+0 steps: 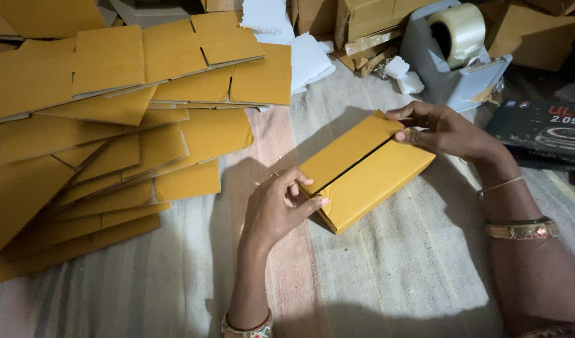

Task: The person picks up flat, pre-cut cardboard boxes one at a time from a pile, opens and folds the flaps to form each box, presses the folds flat, and stacks the finished boxes on the bed beside the pile.

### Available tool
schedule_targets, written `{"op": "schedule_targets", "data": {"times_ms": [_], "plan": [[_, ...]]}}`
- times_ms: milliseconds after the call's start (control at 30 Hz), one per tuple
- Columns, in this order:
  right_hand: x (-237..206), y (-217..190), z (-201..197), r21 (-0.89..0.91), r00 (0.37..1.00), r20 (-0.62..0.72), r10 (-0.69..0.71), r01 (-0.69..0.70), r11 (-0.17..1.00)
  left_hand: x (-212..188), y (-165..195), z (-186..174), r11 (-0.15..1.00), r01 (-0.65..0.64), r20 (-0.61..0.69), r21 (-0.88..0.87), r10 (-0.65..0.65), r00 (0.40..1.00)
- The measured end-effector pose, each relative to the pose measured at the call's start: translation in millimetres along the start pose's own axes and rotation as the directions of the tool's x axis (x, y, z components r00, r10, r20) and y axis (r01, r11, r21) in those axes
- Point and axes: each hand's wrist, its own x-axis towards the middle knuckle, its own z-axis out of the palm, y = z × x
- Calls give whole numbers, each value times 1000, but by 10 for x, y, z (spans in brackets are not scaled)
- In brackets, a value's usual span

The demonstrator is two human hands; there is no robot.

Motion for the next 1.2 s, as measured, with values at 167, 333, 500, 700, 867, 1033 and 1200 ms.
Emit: {"op": "schedule_targets", "data": {"times_ms": [167, 333, 500, 700, 867, 1033, 1200], "plan": [[73, 93, 65, -68, 997, -73, 34, -39, 997, 7, -19, 49, 989, 51, 27, -142, -48, 998], [145, 91, 283, -432, 952, -241, 188, -279, 858, 24, -56, 71, 986, 103, 55, -129, -97, 994], [168, 14, 347, -444, 925, -239, 296, -375, 814, 41, -48, 86, 976, 151, 71, -157, -141, 987], [129, -51, 336, -80, 912, -178, 371, -389, 918, 95, -125, 123, 935, 355, 129, -15, -350, 928], [114, -90, 344, 98, 931, -106, 351, -341, 935, 159, -409, 190, 945, 224, 167, -238, -188, 968], [98, -75, 323, 211, 951, -101, 293, -267, 940, 171, -579, 336, 821, 25, 168, -570, 86, 982], [138, -95, 382, 445, 985, -149, 85, -10, 895, 263, -492, 376, 679, 86, 78, -729, -42, 996]]}}
